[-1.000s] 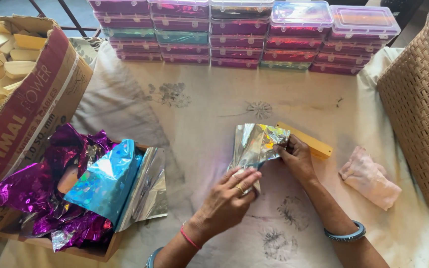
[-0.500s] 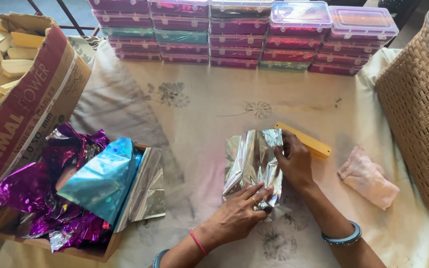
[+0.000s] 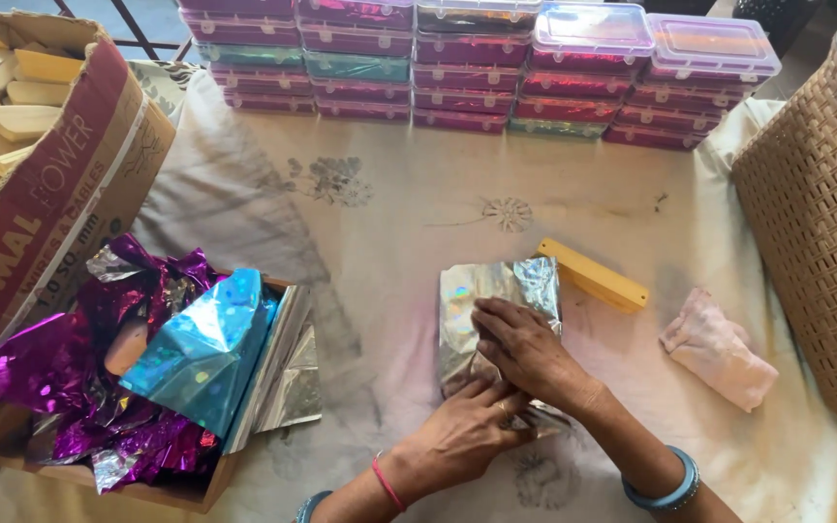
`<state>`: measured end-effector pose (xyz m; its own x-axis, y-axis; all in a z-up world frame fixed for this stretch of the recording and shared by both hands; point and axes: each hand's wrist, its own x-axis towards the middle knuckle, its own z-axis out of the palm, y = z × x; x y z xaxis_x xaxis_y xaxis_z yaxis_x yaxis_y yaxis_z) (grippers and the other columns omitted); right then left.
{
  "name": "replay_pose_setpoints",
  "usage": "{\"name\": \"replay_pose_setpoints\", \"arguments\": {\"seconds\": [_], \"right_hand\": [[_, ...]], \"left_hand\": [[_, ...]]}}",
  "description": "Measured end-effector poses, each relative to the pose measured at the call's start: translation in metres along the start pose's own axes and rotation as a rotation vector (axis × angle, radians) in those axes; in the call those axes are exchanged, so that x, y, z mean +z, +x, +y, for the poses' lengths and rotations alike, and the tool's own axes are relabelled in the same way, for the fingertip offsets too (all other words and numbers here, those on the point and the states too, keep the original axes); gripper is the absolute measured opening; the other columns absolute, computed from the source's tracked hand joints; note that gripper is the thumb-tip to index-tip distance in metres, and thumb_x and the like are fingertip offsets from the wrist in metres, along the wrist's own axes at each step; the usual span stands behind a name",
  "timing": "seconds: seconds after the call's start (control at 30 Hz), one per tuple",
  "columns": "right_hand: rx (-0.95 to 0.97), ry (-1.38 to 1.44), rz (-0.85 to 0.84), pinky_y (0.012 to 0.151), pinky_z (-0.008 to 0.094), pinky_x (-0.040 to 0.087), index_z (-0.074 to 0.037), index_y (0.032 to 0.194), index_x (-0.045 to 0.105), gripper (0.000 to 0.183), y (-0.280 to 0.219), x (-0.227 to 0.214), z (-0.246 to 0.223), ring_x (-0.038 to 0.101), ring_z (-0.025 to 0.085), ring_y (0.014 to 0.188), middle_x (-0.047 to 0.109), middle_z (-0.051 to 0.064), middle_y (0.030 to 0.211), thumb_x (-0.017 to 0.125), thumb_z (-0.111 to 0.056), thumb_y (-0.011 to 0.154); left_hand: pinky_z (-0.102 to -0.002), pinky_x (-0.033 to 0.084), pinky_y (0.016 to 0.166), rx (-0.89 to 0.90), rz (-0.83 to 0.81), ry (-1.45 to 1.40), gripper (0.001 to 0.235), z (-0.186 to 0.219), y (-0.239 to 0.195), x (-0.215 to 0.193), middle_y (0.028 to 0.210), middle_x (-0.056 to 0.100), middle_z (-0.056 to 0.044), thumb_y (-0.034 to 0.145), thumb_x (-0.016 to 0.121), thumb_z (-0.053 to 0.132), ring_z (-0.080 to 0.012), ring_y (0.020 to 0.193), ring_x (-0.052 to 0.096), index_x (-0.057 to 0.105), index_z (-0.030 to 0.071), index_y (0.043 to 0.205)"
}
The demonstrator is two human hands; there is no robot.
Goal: The person wraps small wooden blocks in shiny metallic paper, folding the edges and securing them with a stapler. They also wipe the wooden blocks with a cloth before wrapping them.
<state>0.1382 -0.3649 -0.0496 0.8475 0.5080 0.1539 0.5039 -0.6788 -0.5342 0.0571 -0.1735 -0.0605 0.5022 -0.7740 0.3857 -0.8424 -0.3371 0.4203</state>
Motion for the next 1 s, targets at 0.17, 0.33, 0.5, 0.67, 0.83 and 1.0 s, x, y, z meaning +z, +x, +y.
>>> {"name": "replay_pose_setpoints", "arguments": {"seconds": [0.17, 0.33, 0.5, 0.67, 0.83, 1.0], "right_hand": [[0.019, -0.236, -0.129, 0.117, 0.049, 0.016, -0.011, 0.151, 0.043, 0.063, 0.004, 0.009, 0.006, 0.027, 0.027, 0.149, 0.034, 0.012, 0.161, 0.055, -0.043, 0.097], [-0.053, -0.220, -0.096, 0.115, 0.051, 0.020, -0.009, 0.149, 0.048, 0.059, 0.000, -0.004, -0.006, 0.030, 0.032, 0.148, 0.033, 0.016, 0.162, 0.056, -0.040, 0.100], [0.077, -0.021, -0.074, 0.109, 0.042, 0.044, -0.011, 0.132, 0.064, 0.039, 0.001, -0.015, -0.018, 0.052, 0.027, 0.134, 0.055, 0.011, 0.145, 0.061, -0.029, 0.097], [0.142, -0.024, -0.127, 0.107, 0.037, 0.052, -0.014, 0.122, 0.071, 0.029, 0.001, -0.010, -0.014, 0.060, 0.024, 0.127, 0.066, 0.006, 0.134, 0.065, -0.024, 0.095], [0.055, -0.256, -0.109, 0.113, 0.050, 0.032, -0.009, 0.144, 0.049, 0.067, 0.002, -0.005, -0.004, 0.034, 0.032, 0.144, 0.040, 0.015, 0.154, 0.068, -0.043, 0.090], [-0.084, -0.334, -0.105, 0.116, 0.059, 0.016, -0.009, 0.151, 0.037, 0.081, -0.003, 0.024, 0.010, 0.019, 0.034, 0.152, 0.028, 0.018, 0.164, 0.062, -0.056, 0.090]], "left_hand": [[-0.045, 0.040, 0.112, 0.014, 0.048, 0.094, 0.045, 0.006, -0.011, -0.013, 0.149, 0.055, -0.009, 0.076, 0.063, 0.004, -0.0339, 0.141, 0.050, 0.077, 0.020, 0.116], [-0.045, 0.043, 0.112, -0.082, -0.121, 0.137, 0.038, 0.003, -0.025, -0.015, 0.153, 0.055, -0.002, 0.083, 0.065, 0.004, -0.0305, 0.143, 0.048, 0.074, 0.015, 0.119], [-0.047, 0.041, 0.114, -0.055, -0.065, 0.077, 0.041, 0.012, -0.020, -0.022, 0.151, 0.055, -0.004, 0.082, 0.064, 0.002, -0.0322, 0.141, 0.048, 0.075, 0.018, 0.118], [-0.047, 0.040, 0.114, -0.072, -0.084, 0.066, 0.046, 0.012, -0.023, -0.024, 0.152, 0.054, -0.008, 0.079, 0.063, -0.001, -0.0315, 0.140, 0.049, 0.075, 0.018, 0.120], [-0.046, 0.044, 0.107, -0.073, -0.117, 0.028, 0.046, 0.017, -0.024, -0.040, 0.149, 0.056, -0.014, 0.087, 0.066, 0.008, -0.0321, 0.132, 0.055, 0.069, 0.013, 0.132], [-0.043, 0.051, 0.103, -0.315, -0.022, -0.245, 0.041, 0.015, -0.004, -0.080, 0.144, 0.060, -0.012, 0.101, 0.064, 0.029, -0.0325, 0.125, 0.062, 0.064, 0.011, 0.138]]}}
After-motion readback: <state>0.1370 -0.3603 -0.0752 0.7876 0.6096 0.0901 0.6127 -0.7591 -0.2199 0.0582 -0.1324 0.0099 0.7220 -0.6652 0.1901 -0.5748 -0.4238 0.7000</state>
